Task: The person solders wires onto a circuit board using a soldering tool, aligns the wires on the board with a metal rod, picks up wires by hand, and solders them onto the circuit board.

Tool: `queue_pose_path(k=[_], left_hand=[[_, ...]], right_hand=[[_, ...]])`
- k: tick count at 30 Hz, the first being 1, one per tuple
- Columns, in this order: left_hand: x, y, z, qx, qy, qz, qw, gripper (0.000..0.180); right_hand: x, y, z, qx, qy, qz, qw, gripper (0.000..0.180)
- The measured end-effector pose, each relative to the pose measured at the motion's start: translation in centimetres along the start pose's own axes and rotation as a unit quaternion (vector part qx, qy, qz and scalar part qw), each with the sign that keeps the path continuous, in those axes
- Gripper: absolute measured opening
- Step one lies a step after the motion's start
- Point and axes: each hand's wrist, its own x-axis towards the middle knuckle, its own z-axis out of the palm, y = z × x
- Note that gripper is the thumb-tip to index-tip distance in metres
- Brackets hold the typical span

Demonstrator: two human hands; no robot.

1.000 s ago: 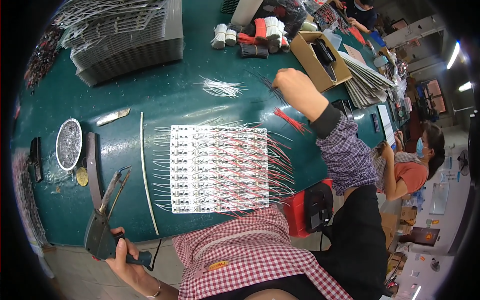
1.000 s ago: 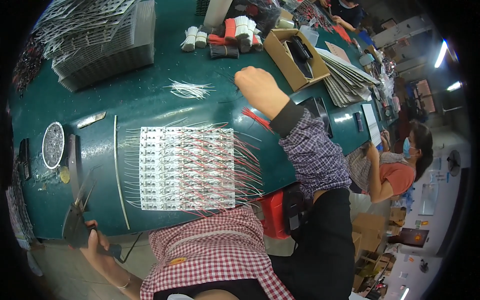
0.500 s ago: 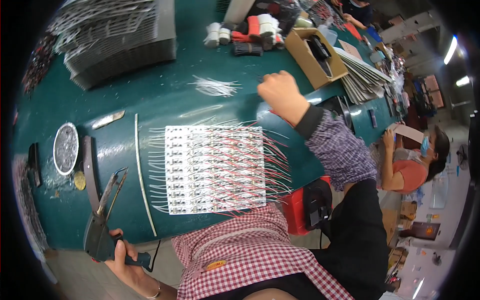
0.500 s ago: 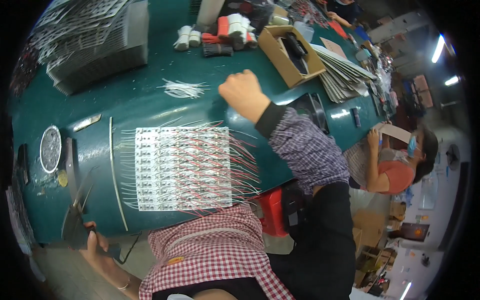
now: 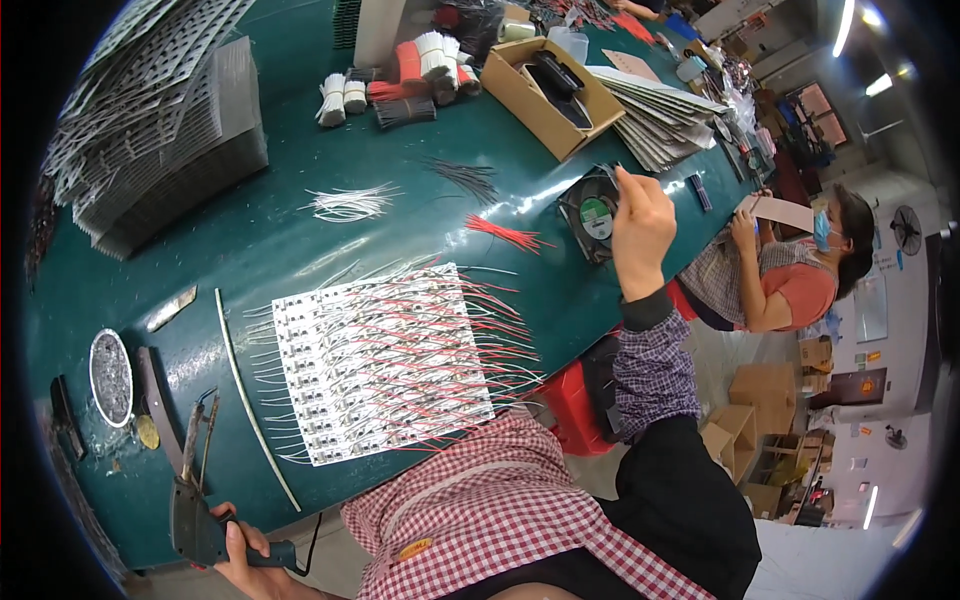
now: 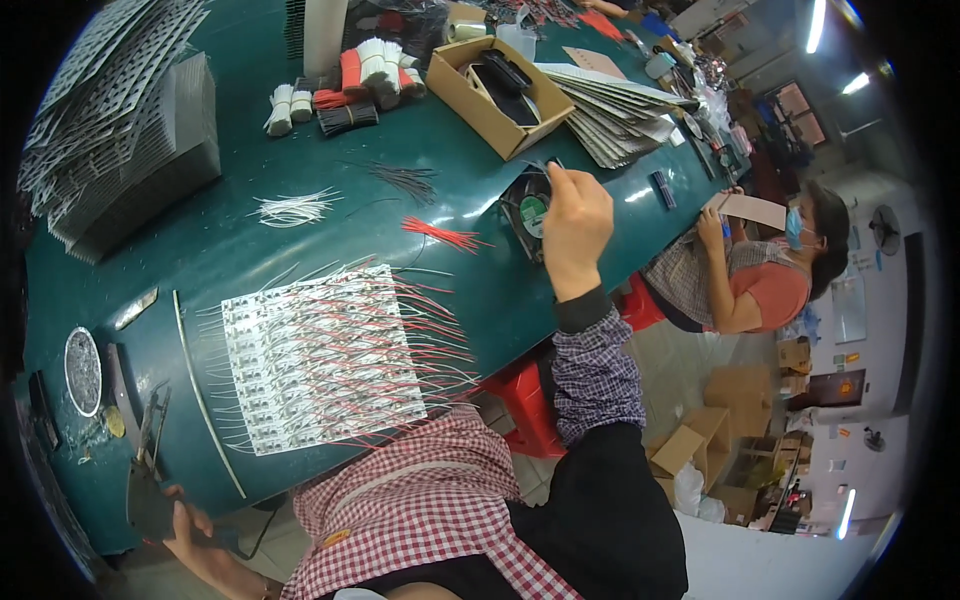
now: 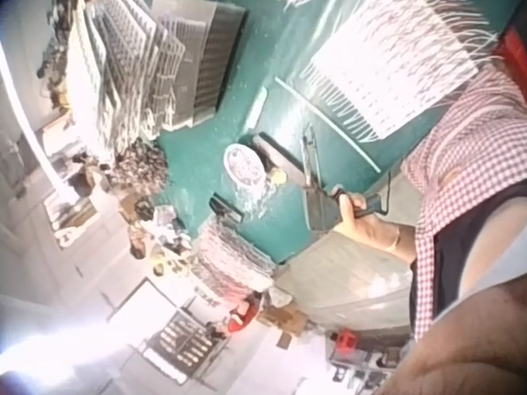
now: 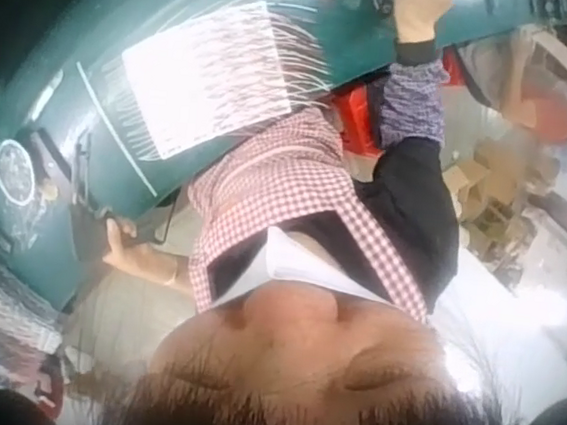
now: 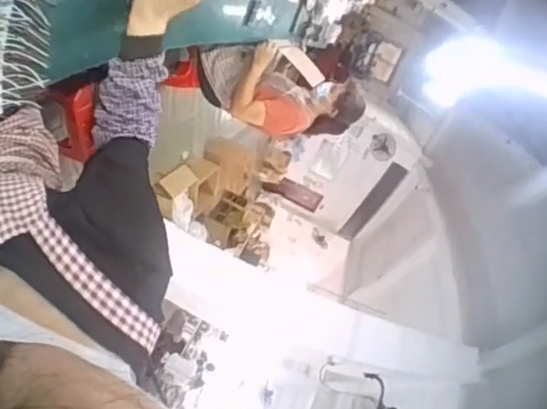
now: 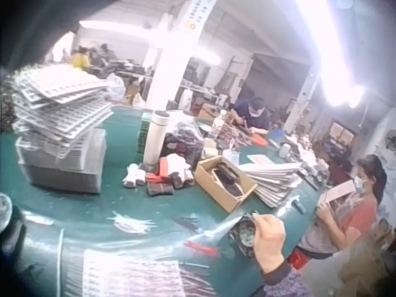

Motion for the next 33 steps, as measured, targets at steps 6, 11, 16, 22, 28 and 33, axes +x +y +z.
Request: queue_pose_path(k=[6, 11, 16, 22, 28, 33], left_hand=[[0.5, -1.4, -0.7, 0.032, -0.051, 0.016, 0.998, 0.031], [-0.4, -1.3, 0.1, 0.021, -0.034, 0.027, 0.999, 0.031], [0.2, -1.2, -0.2, 0.032, -0.054, -0.016, 0.998, 0.033], [-0.1, -1.3, -0.3, 0.014, -0.015, 0.008, 1.0, 0.033], [-0.5, -1.2, 0.7, -0.003, -0.015, -0.022, 1.0, 0.031], [-1.1, -0.4, 3.5, -0.055, -0.03, -0.029, 0.998, 0.029]], right_hand=[[-1.7, 3.6, 0.6, 0.107, 0.025, 0.02, 0.994, 0.025], [-1.8, 5.3, 0.6, 0.151, 0.016, 0.002, 0.988, 0.029], [-1.2, 4.5, 0.0, 0.164, 0.039, -0.025, 0.985, 0.032], [0.4, -0.1, -1.9, 0.086, 0.012, -0.099, 0.991, 0.028], [2.2, -7.0, 0.8, 0.07, -0.099, -0.234, 0.965, 0.022], [2.6, -14.0, 0.3, 0.231, -0.124, -0.234, 0.936, 0.024]])
